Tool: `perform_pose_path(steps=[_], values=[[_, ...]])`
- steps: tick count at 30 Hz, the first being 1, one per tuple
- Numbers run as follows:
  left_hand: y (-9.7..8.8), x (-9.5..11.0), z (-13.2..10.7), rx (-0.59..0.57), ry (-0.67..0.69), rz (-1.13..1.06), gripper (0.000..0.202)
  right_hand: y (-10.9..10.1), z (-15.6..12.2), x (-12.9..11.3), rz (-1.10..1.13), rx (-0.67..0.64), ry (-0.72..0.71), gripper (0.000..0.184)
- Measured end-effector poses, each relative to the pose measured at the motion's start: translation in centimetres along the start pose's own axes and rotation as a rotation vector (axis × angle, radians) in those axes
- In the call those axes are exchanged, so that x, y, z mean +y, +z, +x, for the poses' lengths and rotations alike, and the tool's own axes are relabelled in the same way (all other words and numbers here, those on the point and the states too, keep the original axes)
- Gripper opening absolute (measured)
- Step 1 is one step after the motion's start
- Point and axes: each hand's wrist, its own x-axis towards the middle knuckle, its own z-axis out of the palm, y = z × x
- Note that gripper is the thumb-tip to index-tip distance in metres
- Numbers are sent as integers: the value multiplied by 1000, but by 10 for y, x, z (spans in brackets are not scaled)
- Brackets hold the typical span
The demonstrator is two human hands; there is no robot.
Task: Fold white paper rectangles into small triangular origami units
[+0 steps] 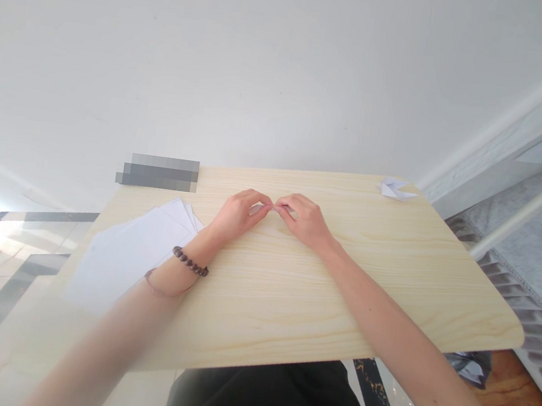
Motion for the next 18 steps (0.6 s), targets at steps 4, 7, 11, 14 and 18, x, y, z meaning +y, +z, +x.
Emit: perform_pose_path(steps=[4, 7, 11, 14, 18], values=[[-1, 1, 0, -28, -92, -14, 22, -1, 0, 3, 7, 28, 47, 16], [-2, -1, -1, -65, -147, -7, 23, -2, -1, 5, 48, 18, 85, 17], [-3, -1, -1, -52, -172, 4, 24, -2, -1, 6, 87, -14, 113, 18], [-4, 1, 0, -46, -163, 5, 24, -2, 0, 5, 111, 3, 116, 20], [-4, 2, 1, -67, -194, 56, 24, -2, 0, 4, 139, 3, 161, 20]])
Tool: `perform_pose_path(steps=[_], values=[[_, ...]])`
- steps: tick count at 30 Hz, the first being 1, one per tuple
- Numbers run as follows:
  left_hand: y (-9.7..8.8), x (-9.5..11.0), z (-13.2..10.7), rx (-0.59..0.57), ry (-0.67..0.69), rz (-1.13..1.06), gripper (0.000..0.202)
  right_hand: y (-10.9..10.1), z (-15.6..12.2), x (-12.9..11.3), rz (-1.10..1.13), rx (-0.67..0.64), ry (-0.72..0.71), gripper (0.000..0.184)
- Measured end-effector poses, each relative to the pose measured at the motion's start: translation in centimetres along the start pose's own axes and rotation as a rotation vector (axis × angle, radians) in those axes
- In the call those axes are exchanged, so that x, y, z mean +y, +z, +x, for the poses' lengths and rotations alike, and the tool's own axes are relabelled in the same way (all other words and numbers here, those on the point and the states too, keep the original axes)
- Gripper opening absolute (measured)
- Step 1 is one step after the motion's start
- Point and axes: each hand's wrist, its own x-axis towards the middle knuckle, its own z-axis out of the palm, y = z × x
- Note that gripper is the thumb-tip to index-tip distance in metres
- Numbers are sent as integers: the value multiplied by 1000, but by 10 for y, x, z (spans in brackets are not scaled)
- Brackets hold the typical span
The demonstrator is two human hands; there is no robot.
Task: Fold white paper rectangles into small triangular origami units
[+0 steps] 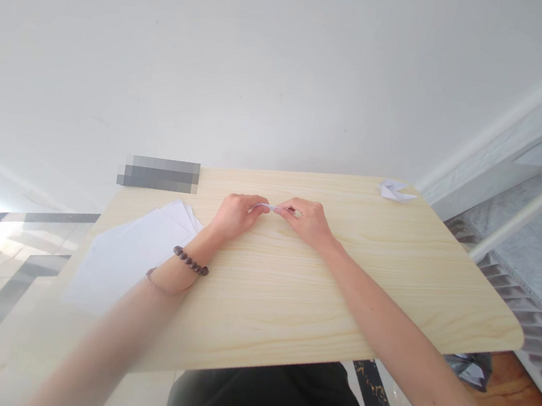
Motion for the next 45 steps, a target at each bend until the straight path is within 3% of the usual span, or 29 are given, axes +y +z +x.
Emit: perform_pose_path(steps=[5, 11, 18, 28, 34, 38, 45], values=[[1, -3, 0, -32, -85, -122, 31, -1, -1, 7, 38, -29, 124, 22], [-3, -5, 2, -45, -102, -294, 34, -3, 1, 10, 58, -52, 159, 24], [-1, -12, 3, -85, -139, -433, 37, -3, 1, 7, 208, 6, 277, 27], [-2, -11, 4, -79, -119, -500, 40, -2, 2, 12, 254, 5, 287, 26], [0, -11, 2, -63, -200, -516, 44, 1, 2, 15, 405, 4, 349, 28], [3, -11, 1, -80, -100, -515, 40, 0, 2, 21, 470, 20, 377, 28], [4, -13, 3, -57, -120, -415, 35, -9, 2, 17, 390, -27, 362, 27]])
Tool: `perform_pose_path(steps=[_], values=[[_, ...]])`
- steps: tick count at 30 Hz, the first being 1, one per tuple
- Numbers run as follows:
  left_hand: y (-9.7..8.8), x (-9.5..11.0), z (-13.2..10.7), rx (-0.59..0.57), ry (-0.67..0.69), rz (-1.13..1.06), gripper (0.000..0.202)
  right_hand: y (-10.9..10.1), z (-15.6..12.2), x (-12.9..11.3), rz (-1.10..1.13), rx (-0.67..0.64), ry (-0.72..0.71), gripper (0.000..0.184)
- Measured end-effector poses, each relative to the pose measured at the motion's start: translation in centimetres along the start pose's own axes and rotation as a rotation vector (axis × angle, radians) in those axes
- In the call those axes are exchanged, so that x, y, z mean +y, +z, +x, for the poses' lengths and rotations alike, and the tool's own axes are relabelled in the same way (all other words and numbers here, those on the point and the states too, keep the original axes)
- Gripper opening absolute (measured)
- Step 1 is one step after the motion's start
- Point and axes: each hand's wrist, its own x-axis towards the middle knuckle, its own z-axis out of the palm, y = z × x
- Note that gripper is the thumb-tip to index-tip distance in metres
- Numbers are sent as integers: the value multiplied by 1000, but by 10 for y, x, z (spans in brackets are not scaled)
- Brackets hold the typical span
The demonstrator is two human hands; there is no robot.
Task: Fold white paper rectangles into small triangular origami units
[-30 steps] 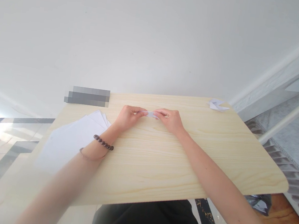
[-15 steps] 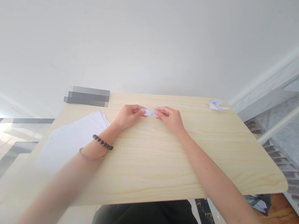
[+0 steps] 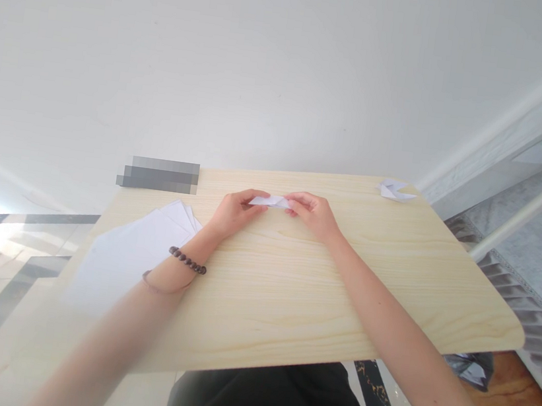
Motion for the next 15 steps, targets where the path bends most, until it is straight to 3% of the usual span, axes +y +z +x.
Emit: perform_pose_path(steps=[5, 15], values=[[-1, 1, 1, 45, -27, 42, 36, -3, -3, -1, -7, -80, 15, 34], [-1, 1, 1, 78, -24, 71, 38, 3, -3, 2, -98, 19, -1, 31]])
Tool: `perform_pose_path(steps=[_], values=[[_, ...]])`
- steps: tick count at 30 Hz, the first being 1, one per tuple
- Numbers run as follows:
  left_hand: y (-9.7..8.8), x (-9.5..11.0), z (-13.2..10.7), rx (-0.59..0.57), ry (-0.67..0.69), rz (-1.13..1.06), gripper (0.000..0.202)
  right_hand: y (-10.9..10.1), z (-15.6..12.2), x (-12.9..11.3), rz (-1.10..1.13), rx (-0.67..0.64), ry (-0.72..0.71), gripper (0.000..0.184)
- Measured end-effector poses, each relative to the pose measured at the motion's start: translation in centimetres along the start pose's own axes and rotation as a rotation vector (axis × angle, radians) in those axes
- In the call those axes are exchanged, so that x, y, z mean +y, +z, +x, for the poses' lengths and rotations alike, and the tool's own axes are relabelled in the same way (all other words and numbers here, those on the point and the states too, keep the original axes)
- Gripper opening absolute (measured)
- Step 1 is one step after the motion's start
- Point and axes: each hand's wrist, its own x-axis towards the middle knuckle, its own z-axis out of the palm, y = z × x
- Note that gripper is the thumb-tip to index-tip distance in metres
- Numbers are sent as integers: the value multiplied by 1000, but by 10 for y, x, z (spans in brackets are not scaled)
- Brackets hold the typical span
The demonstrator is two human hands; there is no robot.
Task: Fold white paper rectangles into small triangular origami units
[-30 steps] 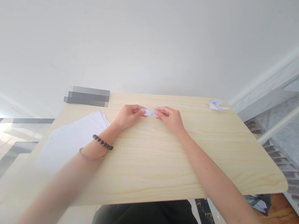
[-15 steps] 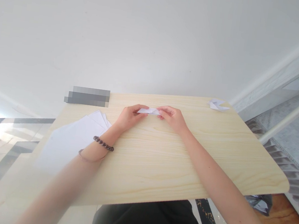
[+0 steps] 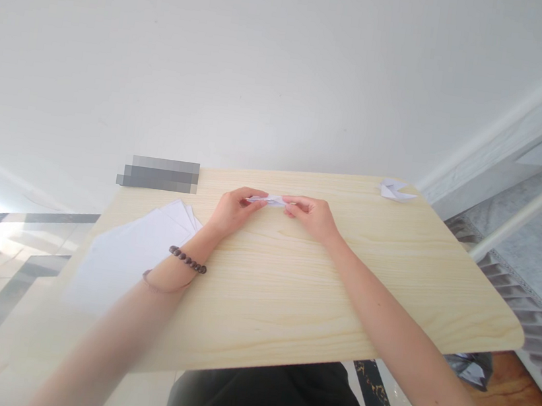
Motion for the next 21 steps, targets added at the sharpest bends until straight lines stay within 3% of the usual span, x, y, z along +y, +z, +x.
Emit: perform_pose_path(steps=[14, 21], values=[[-1, 5, -3, -15, -23, 87, 43, 0, -1, -2, -96, 110, -74, 28], [0, 6, -3, -51, 39, 146, 32, 2, -2, -5, -182, 30, -187, 23]])
